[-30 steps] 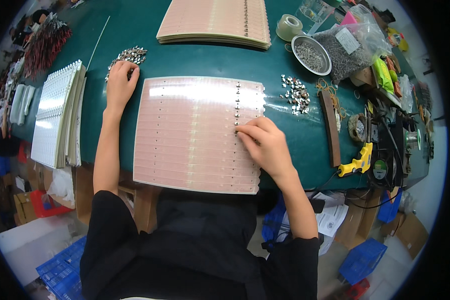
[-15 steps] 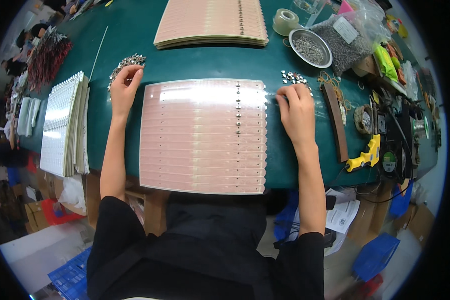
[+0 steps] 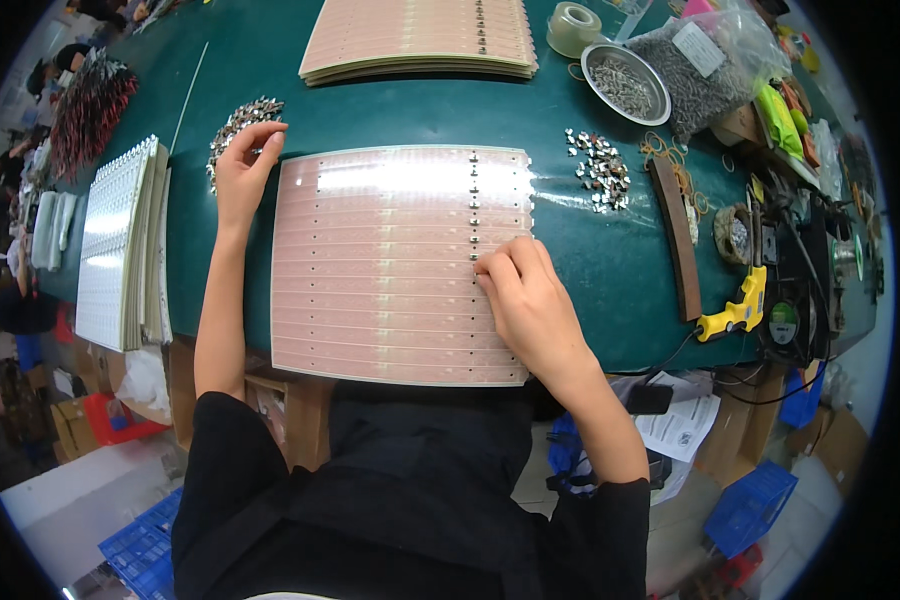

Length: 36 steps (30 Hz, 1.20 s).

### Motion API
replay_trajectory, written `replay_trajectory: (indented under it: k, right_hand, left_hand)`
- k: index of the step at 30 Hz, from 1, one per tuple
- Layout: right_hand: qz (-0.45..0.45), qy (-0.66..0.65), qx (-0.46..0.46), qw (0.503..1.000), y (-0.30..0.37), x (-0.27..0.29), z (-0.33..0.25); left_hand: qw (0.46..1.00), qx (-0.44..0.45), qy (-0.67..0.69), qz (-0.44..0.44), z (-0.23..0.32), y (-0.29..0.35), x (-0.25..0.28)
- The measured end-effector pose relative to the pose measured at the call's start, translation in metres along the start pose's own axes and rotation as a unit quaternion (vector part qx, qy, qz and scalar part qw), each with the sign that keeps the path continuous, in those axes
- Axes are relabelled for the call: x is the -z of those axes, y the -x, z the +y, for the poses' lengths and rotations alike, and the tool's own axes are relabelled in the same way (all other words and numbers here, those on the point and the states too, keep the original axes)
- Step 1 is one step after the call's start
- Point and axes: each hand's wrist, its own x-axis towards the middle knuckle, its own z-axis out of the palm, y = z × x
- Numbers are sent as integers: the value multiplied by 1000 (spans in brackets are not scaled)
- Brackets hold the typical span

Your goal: The person attaches small metal components into the strips on circuit boards by hand and places the finished boards onto a stack on the table.

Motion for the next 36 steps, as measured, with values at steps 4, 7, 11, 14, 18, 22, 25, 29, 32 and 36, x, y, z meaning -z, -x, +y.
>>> replay_trajectory:
  k: [4,7,11,14,18,22,25,29,32,36]
  right_hand:
    - [-5,23,14,1000,-3,1,0]
    - [-13,43,20,999,-5,0,-3]
    - [-28,71,42,996,-7,-1,-3]
    - [-39,99,61,992,-7,-4,-2]
    - [-56,116,61,990,-6,-2,-1]
    - [-41,44,25,998,-8,6,5]
    - [-11,-114,-59,992,-10,26,18]
    - [118,29,-139,983,-24,49,72]
    - [148,219,-58,963,-20,33,110]
    - [158,243,-54,956,-19,25,108]
  left_hand:
    - [1000,9,-2,6,3,2,0]
    - [1000,-1,-2,6,1,1,1]
    - [1000,4,-4,3,3,3,2]
    - [1000,-7,-1,8,4,2,1]
    - [1000,-5,3,3,3,0,-3]
    - [1000,-4,20,-4,1,0,-1]
    - [995,23,89,-25,4,5,5]
    - [982,44,153,-102,42,6,-9]
    - [968,25,136,-207,92,26,-31]
    - [940,-97,56,-324,136,72,-61]
